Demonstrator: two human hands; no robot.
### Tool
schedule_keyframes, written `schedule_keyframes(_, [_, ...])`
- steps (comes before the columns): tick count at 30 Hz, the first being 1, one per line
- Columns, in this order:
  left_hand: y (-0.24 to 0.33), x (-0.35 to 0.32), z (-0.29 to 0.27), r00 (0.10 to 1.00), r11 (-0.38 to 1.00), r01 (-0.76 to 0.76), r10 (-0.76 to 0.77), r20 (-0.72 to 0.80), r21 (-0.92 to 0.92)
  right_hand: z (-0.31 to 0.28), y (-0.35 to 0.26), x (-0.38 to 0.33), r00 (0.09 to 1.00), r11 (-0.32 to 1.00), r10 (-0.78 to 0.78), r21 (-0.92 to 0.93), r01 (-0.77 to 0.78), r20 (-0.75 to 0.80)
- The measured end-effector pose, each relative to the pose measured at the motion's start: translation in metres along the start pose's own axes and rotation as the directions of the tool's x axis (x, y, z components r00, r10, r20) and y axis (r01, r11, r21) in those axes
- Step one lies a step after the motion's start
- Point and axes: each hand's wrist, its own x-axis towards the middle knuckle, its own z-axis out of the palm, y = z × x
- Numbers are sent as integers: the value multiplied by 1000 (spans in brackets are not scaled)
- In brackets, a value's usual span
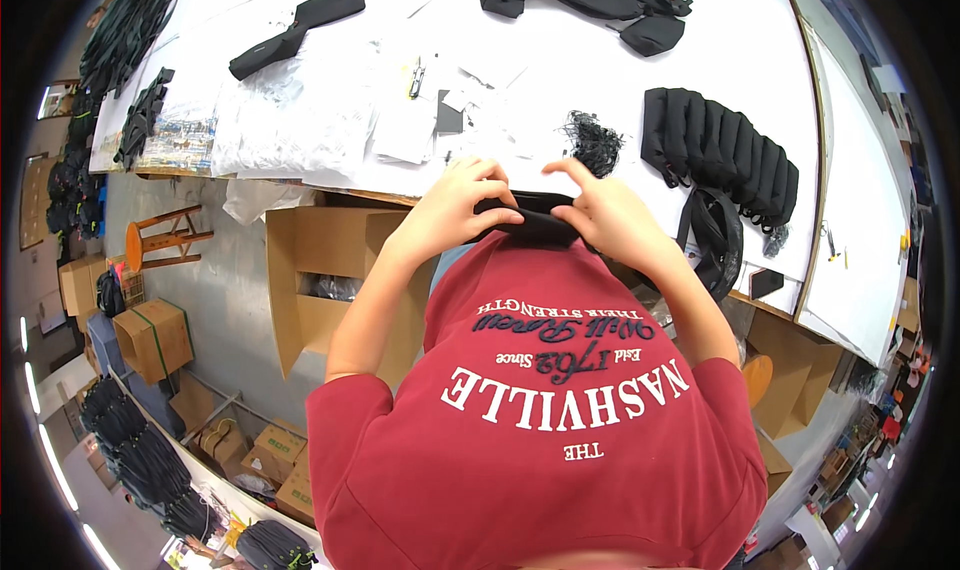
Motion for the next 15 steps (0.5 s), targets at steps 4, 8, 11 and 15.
schedule_keyframes(4, [9, -12, 4, 963, 979, -19, 73, -260, 203, -6, 5, 0, 957, 966, 224, 88, -243, 186])
schedule_keyframes(8, [6, -11, 6, 869, 952, 36, 120, -480, 303, 4, 5, -1, 979, 938, 180, 281, -201, 100])
schedule_keyframes(11, [4, -10, 2, 817, 954, 48, 132, -561, 295, 3, 6, -3, 992, 920, 123, 373, -122, 21])
schedule_keyframes(15, [7, -13, -6, 775, 956, 10, 177, -607, 292, 0, -2, -7, 992, 817, 78, 577, -7, -99])
